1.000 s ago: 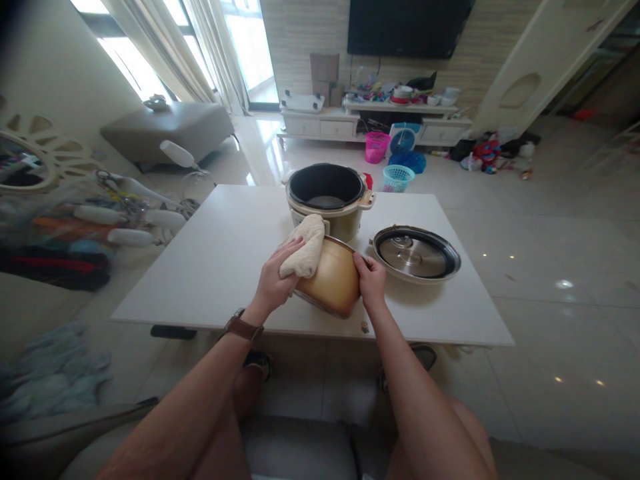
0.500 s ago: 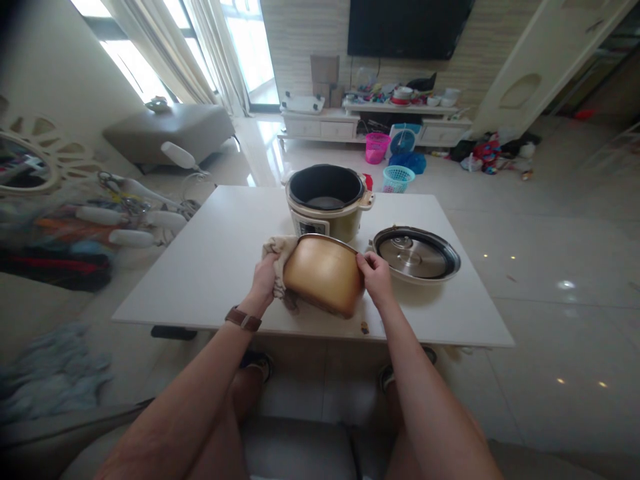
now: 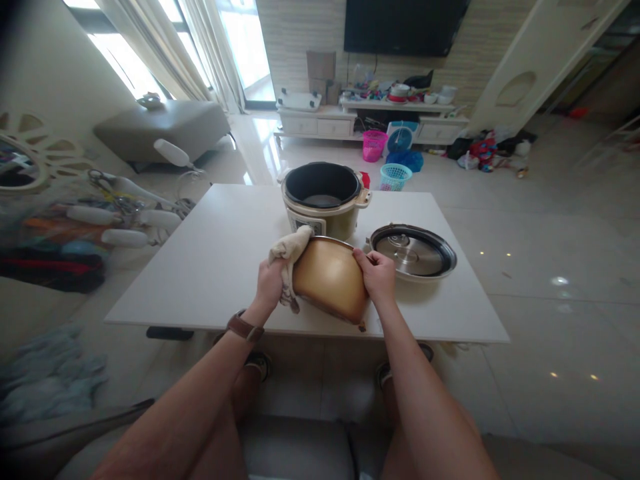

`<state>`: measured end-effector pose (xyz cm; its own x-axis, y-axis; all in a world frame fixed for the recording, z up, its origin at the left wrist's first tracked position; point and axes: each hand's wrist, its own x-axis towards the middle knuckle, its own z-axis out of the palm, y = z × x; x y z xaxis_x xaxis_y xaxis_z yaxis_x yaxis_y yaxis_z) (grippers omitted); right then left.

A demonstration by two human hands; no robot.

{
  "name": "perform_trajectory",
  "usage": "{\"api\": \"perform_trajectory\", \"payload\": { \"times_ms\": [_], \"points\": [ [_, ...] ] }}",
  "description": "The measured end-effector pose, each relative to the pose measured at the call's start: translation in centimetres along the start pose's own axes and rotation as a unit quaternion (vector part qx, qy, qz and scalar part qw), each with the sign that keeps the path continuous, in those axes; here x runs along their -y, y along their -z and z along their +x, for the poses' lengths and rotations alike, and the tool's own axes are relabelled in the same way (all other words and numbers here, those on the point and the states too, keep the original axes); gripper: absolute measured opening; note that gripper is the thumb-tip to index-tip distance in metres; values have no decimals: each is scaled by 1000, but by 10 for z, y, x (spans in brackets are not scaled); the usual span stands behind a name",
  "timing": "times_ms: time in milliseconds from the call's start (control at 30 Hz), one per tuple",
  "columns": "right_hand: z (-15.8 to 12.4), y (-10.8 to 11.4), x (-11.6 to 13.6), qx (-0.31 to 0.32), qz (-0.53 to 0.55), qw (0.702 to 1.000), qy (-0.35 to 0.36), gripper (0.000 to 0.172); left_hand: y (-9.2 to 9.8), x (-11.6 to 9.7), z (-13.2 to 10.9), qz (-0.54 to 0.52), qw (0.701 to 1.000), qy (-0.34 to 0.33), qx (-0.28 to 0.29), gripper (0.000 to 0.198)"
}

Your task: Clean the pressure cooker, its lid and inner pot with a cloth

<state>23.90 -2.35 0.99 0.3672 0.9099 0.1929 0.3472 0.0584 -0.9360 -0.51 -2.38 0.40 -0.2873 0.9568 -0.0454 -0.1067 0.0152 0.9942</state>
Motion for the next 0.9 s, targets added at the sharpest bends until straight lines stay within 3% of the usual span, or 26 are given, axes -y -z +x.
{"api": "perform_trajectory", "payload": {
  "times_ms": [100, 233, 367, 500, 667, 800, 900],
  "points": [
    [1, 0, -1, 20, -5, 1000, 7, 71, 3, 0, -7, 57, 992, -104, 40, 25],
    [0, 0, 3, 29, -13, 999, 19, 67, 6, 0, -11, 123, 942, -275, 150, 42],
    [-2, -3, 3, 6, 11, 1000, 6, 66, 4, 3, -12, 150, 925, -305, 167, 47],
    [-3, -5, -1, -3, 30, 999, -15, 63, -1, 7, -12, 114, 952, -255, 126, 45],
    [-2, -5, -7, -8, 41, 999, -18, 63, -4, 9, -10, 37, 995, -84, 32, 24],
    [0, -5, -10, -5, 56, 998, -16, 64, -4, 18, -2, -46, 998, 33, -34, 32],
    [1, -3, -14, 2, 68, 998, -19, 66, -4, 29, 0, -100, 983, 133, -81, 35]
  ]
}}
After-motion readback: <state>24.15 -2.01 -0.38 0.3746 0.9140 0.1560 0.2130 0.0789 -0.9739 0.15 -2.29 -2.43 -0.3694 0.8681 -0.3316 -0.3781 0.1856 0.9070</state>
